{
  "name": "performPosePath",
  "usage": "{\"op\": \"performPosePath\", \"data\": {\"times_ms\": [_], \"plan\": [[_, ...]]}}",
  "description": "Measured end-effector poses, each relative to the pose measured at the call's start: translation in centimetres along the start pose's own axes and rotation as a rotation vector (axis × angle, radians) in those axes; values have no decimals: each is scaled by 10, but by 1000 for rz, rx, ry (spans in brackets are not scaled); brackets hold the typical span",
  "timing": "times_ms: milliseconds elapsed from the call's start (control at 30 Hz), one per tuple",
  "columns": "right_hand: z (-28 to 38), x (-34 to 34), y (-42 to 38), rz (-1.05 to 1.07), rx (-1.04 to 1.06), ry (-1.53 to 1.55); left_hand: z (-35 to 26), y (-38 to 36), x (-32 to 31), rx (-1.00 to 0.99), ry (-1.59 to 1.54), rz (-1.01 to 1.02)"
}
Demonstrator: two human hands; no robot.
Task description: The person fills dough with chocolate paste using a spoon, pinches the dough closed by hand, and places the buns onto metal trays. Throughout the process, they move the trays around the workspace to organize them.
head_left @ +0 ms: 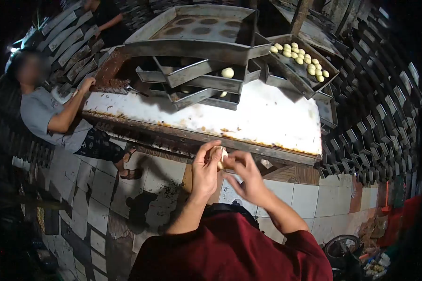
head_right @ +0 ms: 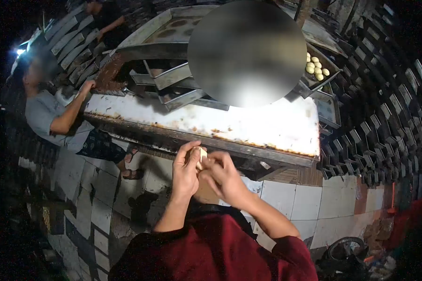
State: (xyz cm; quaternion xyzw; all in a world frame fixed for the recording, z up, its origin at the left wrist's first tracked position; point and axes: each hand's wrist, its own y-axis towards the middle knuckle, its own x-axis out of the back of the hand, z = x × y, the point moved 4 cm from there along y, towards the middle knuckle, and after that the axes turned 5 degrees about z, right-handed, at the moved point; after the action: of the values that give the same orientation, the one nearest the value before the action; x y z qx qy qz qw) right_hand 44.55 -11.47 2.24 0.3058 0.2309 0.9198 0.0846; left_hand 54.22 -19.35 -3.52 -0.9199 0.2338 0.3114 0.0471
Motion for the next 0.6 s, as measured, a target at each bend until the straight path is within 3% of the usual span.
{"op": "performPosePath", "data": {"times_ms": [33, 100, 133, 200, 233, 267, 400, 433, 500, 600], "plan": [[-2, 3, -8, -40, 76, -192, 3, 0, -11, -10, 11, -4], [-15, 21, -14, -59, 114, -182, 16, -8, -27, 232, -98, -52], [-19, 29, -14, -72, 149, -186, 20, -11, -32, 230, -90, -62], [-18, 43, -10, -37, 92, -95, 14, -18, -44, -31, 182, 81], [-25, 46, -7, 2, -133, 191, 3, -22, -50, -168, 487, 178], [-32, 43, -7, 46, -359, 472, -2, -25, -50, -171, 491, 169], [-36, 15, -10, 57, -358, 664, -20, -29, -43, -139, 478, 223], [-19, 16, -3, 40, 19, 215, -20, -22, -29, -105, 277, 88], [8, -4, -1, -9, 42, 23, -28, -18, -8, -28, 19, -67], [22, -26, 19, -61, 122, -122, -40, -22, 18, -4, -31, 33]]}}
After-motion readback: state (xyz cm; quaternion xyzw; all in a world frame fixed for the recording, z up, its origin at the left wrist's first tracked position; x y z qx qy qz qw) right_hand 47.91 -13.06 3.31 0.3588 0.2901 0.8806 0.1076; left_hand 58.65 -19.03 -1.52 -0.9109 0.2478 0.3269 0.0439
